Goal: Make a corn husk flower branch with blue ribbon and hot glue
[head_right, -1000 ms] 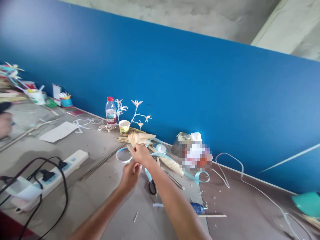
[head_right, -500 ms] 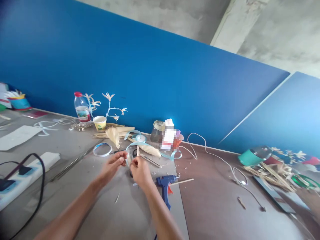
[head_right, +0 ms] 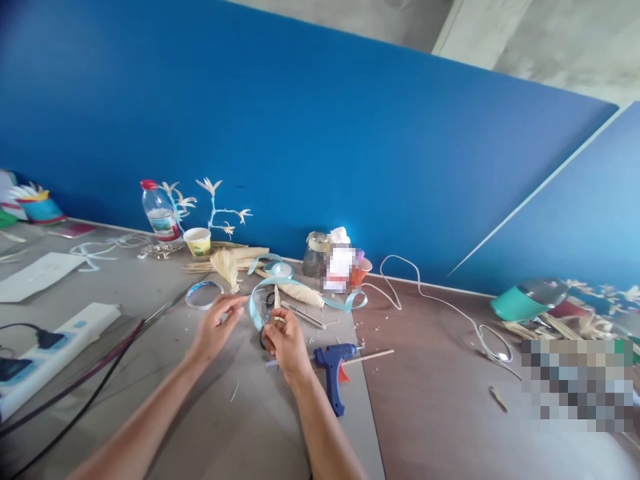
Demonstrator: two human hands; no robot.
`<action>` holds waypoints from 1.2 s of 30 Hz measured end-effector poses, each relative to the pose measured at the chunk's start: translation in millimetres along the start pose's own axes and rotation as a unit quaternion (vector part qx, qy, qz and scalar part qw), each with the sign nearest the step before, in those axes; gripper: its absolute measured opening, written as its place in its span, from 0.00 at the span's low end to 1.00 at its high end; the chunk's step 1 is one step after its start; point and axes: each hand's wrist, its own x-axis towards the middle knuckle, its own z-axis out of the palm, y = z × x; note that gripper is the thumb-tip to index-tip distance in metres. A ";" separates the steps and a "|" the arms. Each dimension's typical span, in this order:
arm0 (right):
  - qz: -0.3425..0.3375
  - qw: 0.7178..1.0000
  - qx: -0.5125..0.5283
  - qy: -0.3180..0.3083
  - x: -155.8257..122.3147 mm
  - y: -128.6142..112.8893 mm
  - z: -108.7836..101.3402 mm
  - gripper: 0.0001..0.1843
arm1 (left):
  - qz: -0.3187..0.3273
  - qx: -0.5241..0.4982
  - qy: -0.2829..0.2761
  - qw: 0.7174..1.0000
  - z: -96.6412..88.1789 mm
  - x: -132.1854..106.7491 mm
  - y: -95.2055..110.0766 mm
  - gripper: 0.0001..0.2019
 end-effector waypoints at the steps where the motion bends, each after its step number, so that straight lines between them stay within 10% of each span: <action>1: 0.005 1.000 0.017 -0.010 -1.2 -0.9 0.6 0.18 | -0.034 -0.033 -0.051 0.998 1.6 -2.0 3.3 0.14; 6: 0.016 0.999 0.038 -0.029 -4.7 -1.8 2.7 0.22 | -0.155 -0.180 -0.206 0.949 11.3 -10.6 15.1 0.15; 13: -0.054 0.995 -0.086 -0.003 -3.7 6.3 -2.1 0.15 | -0.178 -0.257 -0.168 0.935 12.4 -10.2 8.8 0.12; 20: -0.335 0.855 -0.394 -0.019 -10.6 9.4 -5.8 0.21 | -0.235 -0.374 -0.139 0.886 13.2 -10.2 8.4 0.15; 25: -0.402 0.799 -0.448 -0.006 -10.6 10.0 -2.4 0.11 | -0.240 -0.375 -0.170 0.879 17.5 -14.4 8.3 0.14; 36: -0.262 0.878 -0.388 0.101 -7.7 15.2 -0.7 0.13 | -0.146 -0.203 -0.170 0.953 18.6 -14.9 8.5 0.13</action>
